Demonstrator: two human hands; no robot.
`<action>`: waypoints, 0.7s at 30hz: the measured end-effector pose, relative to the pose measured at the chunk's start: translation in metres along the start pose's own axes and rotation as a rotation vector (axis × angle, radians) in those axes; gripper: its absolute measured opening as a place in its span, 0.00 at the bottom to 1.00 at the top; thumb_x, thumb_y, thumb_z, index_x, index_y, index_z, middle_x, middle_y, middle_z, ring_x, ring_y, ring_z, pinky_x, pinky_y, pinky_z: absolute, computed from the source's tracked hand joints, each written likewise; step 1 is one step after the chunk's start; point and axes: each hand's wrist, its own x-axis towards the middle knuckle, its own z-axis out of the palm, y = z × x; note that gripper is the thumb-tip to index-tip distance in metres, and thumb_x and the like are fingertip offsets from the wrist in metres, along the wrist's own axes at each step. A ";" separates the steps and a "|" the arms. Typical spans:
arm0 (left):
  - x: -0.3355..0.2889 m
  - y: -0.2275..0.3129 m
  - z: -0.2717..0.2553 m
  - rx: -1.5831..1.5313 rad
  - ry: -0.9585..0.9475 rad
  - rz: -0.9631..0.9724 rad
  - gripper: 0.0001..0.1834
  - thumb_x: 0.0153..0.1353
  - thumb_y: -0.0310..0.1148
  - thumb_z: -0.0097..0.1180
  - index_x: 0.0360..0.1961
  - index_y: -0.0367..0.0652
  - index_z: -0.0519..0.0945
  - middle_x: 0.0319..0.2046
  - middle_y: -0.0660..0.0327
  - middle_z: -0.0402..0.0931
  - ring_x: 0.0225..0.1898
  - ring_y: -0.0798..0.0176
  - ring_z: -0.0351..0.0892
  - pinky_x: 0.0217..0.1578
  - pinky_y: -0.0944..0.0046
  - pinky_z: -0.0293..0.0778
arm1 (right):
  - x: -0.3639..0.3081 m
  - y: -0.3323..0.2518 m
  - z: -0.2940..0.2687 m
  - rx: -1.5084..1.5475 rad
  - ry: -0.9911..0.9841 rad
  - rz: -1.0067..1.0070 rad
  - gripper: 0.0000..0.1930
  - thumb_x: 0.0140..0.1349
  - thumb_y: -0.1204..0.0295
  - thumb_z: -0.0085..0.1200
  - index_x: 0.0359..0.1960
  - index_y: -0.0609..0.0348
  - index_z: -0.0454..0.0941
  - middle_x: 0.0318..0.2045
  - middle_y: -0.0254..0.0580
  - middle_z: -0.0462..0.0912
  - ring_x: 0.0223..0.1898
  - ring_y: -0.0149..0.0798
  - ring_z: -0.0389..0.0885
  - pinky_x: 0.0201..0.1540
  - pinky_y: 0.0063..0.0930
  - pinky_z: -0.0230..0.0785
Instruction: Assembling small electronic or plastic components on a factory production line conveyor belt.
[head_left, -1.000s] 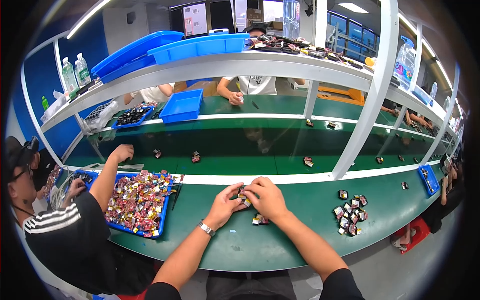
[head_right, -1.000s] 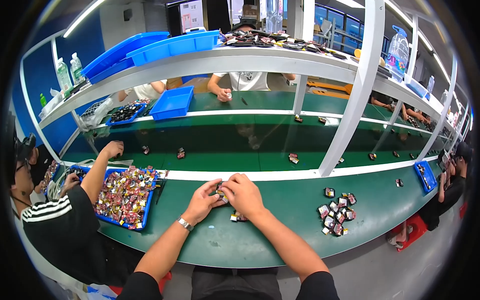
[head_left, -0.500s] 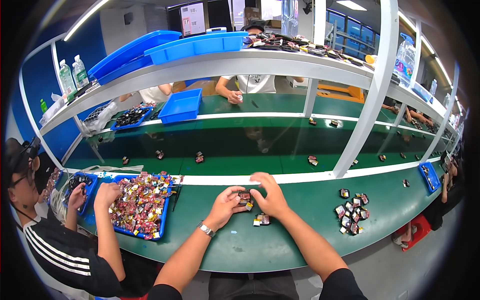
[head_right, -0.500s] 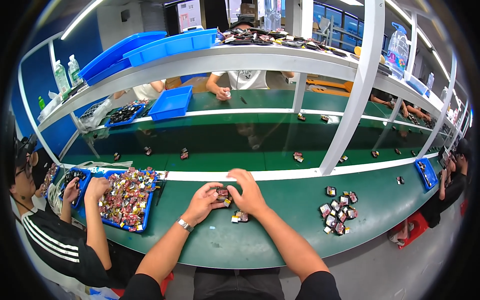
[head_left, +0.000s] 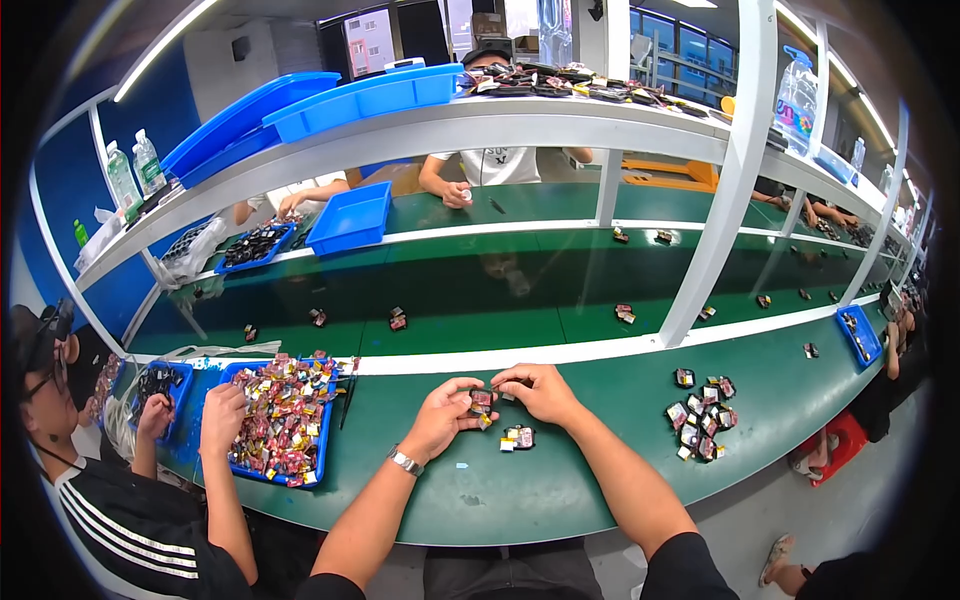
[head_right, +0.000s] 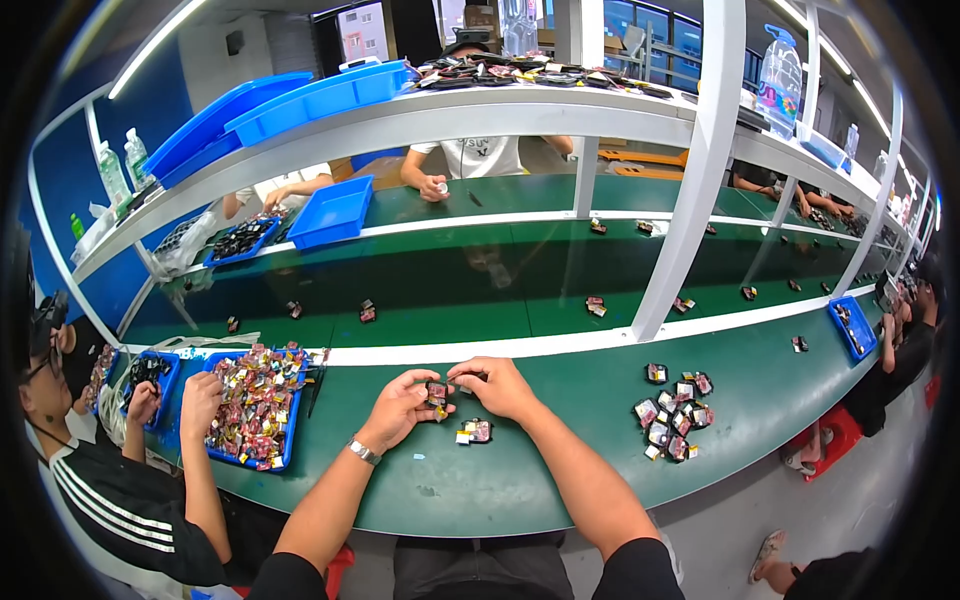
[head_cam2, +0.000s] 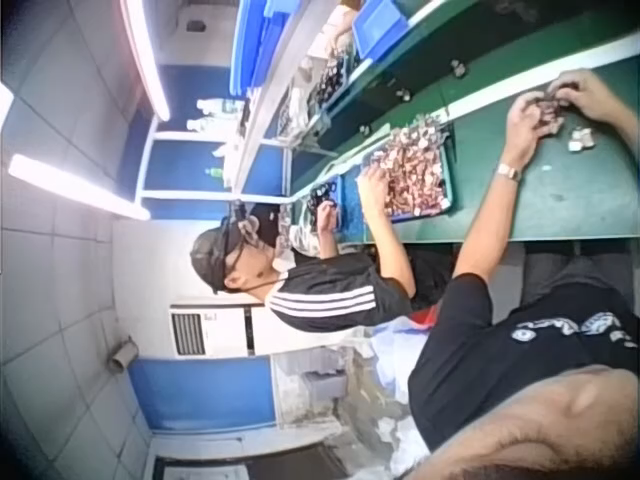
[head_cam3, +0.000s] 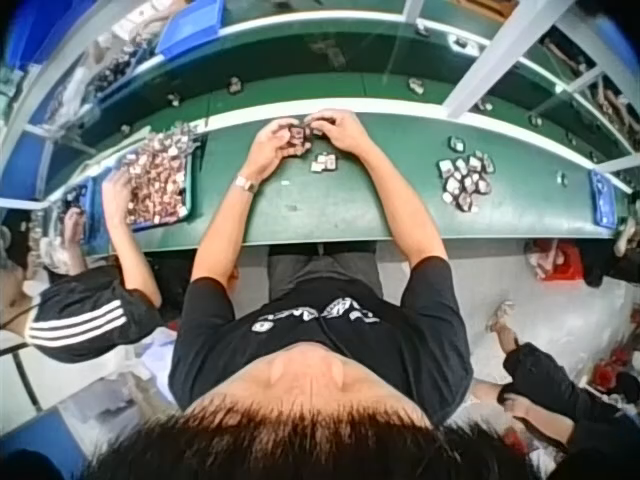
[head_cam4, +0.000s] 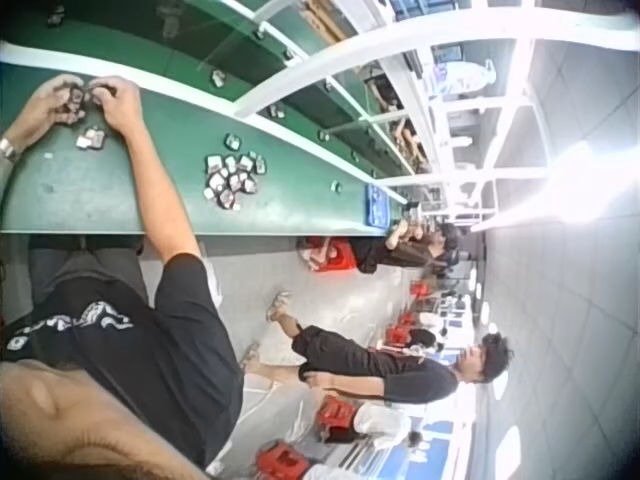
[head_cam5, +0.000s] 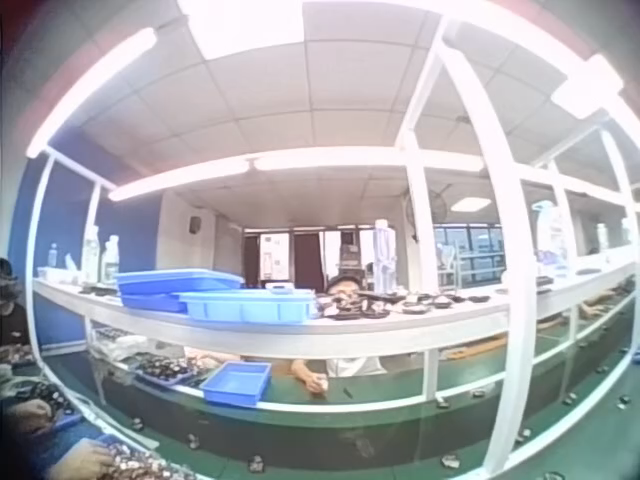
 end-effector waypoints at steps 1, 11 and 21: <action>0.000 -0.001 -0.001 0.002 0.000 -0.001 0.14 0.72 0.28 0.41 0.56 0.38 0.69 0.50 0.49 0.78 0.46 0.51 0.83 0.46 0.59 0.80 | 0.000 -0.002 0.001 -0.019 0.005 0.008 0.09 0.63 0.75 0.55 0.44 0.61 0.83 0.35 0.38 0.87 0.34 0.27 0.81 0.41 0.23 0.73; 0.001 -0.004 -0.008 -0.147 0.060 0.070 0.11 0.68 0.26 0.47 0.51 0.40 0.72 0.44 0.54 0.77 0.42 0.53 0.81 0.39 0.60 0.79 | -0.005 -0.009 0.020 0.202 0.062 0.069 0.11 0.65 0.72 0.54 0.45 0.63 0.82 0.34 0.37 0.85 0.36 0.26 0.81 0.41 0.23 0.73; 0.003 -0.007 -0.014 -0.241 -0.036 0.098 0.15 0.62 0.17 0.42 0.47 0.40 0.73 0.42 0.54 0.75 0.34 0.59 0.78 0.28 0.67 0.71 | -0.016 -0.029 0.029 0.124 0.034 -0.043 0.08 0.63 0.72 0.56 0.39 0.64 0.81 0.29 0.33 0.83 0.29 0.22 0.75 0.35 0.20 0.70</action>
